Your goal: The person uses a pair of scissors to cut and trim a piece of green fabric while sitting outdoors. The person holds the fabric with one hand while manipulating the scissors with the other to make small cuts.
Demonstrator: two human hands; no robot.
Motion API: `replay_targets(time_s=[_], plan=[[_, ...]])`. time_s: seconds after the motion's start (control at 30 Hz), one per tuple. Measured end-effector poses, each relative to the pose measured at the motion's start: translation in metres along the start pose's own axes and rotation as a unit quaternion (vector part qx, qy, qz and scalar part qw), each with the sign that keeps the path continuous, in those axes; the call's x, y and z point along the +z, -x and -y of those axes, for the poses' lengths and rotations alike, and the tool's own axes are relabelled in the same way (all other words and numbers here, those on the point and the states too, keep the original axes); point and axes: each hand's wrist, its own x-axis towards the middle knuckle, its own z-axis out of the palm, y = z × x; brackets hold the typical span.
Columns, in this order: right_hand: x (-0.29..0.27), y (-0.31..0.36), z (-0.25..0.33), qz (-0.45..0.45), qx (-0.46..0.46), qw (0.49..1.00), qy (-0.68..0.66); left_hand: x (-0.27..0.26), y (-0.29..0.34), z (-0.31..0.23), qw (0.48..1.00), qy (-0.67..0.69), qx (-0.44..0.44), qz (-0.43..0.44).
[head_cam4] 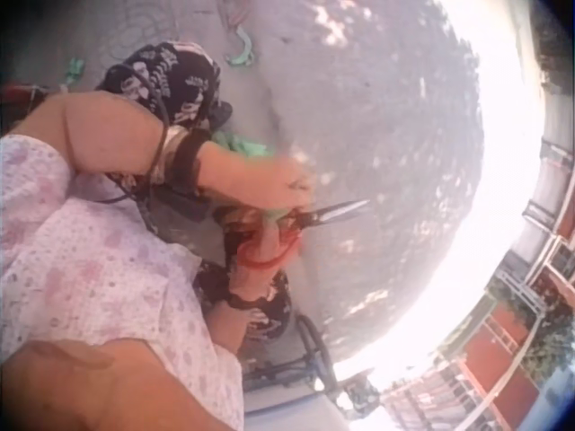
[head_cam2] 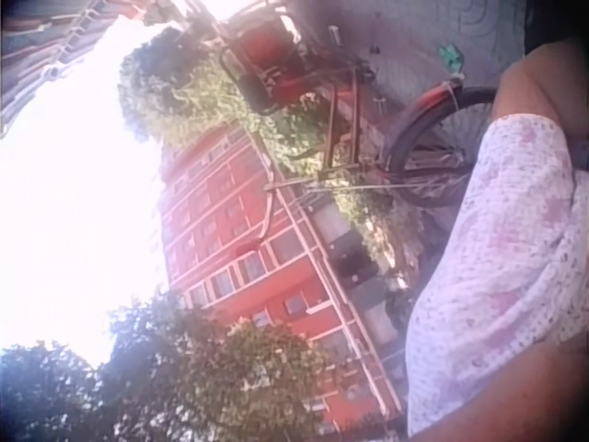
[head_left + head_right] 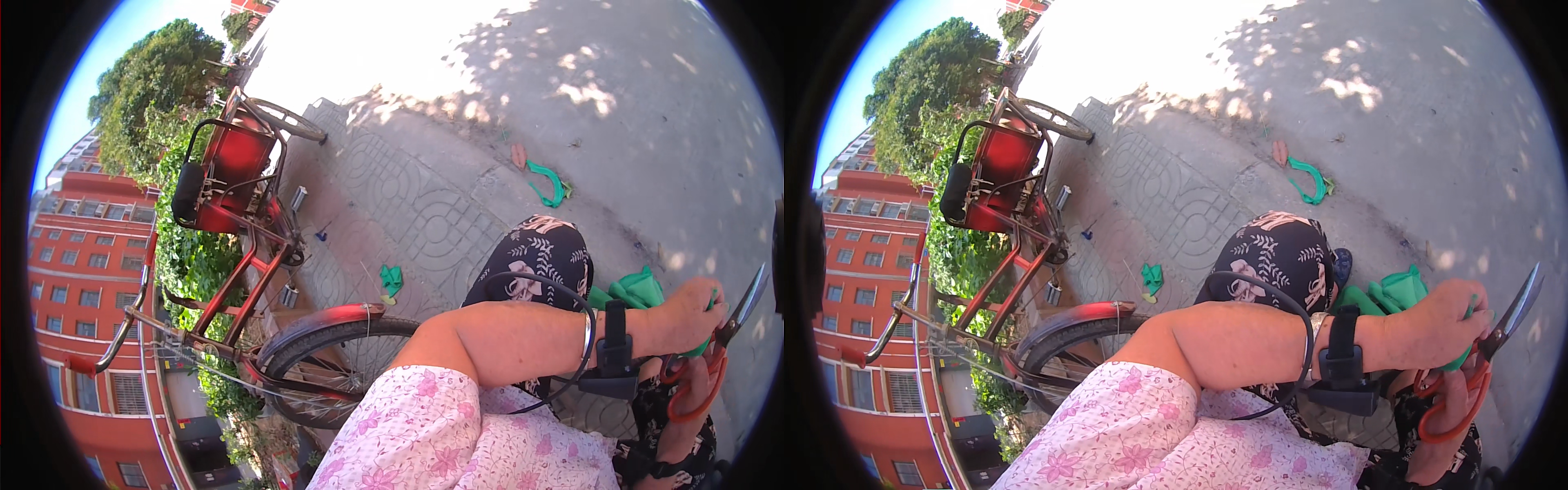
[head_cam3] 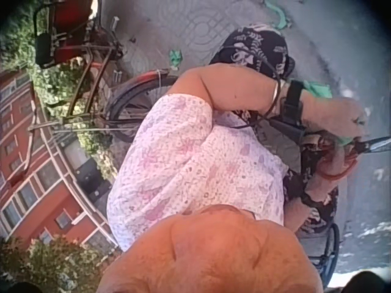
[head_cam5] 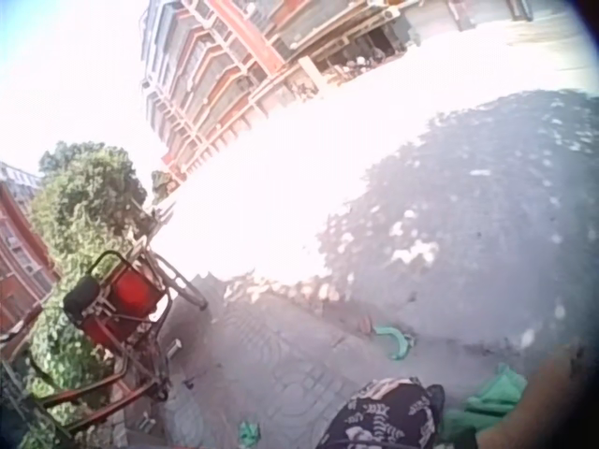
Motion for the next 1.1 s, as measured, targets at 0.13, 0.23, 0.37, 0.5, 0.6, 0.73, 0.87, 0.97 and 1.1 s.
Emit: replay_targets(time_s=[0.13,0.23,0.37,0.5,0.6,0.73,0.87,0.97,1.1], plan=[[-0.004,0.003,0.008,0.102,0.051,0.993,0.012,-0.001,-0.003,0.013,0.987,-0.115,0.113,-0.010],[0.009,0.006,0.025,0.033,0.039,0.999,-0.002,-0.007,-0.004,-0.005,0.996,-0.076,0.048,-0.011],[0.008,0.009,0.031,0.033,0.062,0.997,0.043,-0.007,0.002,-0.023,0.988,0.132,0.001,0.082],[0.032,0.013,0.053,-0.011,0.032,0.998,0.047,-0.008,0.003,-0.022,0.980,0.147,-0.011,0.135],[0.018,0.006,0.053,0.045,0.084,0.992,0.078,-0.013,0.005,-0.017,0.986,0.136,0.013,0.092],[0.033,0.010,0.045,0.019,0.028,0.999,0.035,-0.012,0.003,-0.015,0.986,0.150,0.032,0.070],[0.028,0.011,0.050,0.025,0.081,0.995,0.055,-0.007,-0.001,-0.016,0.984,0.157,0.033,0.077],[0.011,0.015,0.033,-0.038,0.056,0.998,-0.005,0.001,-0.006,-0.022,0.979,0.194,0.030,0.048],[0.031,0.001,0.047,-0.056,0.088,0.991,-0.079,-0.026,0.008,-0.029,0.993,0.060,-0.103,0.011]])
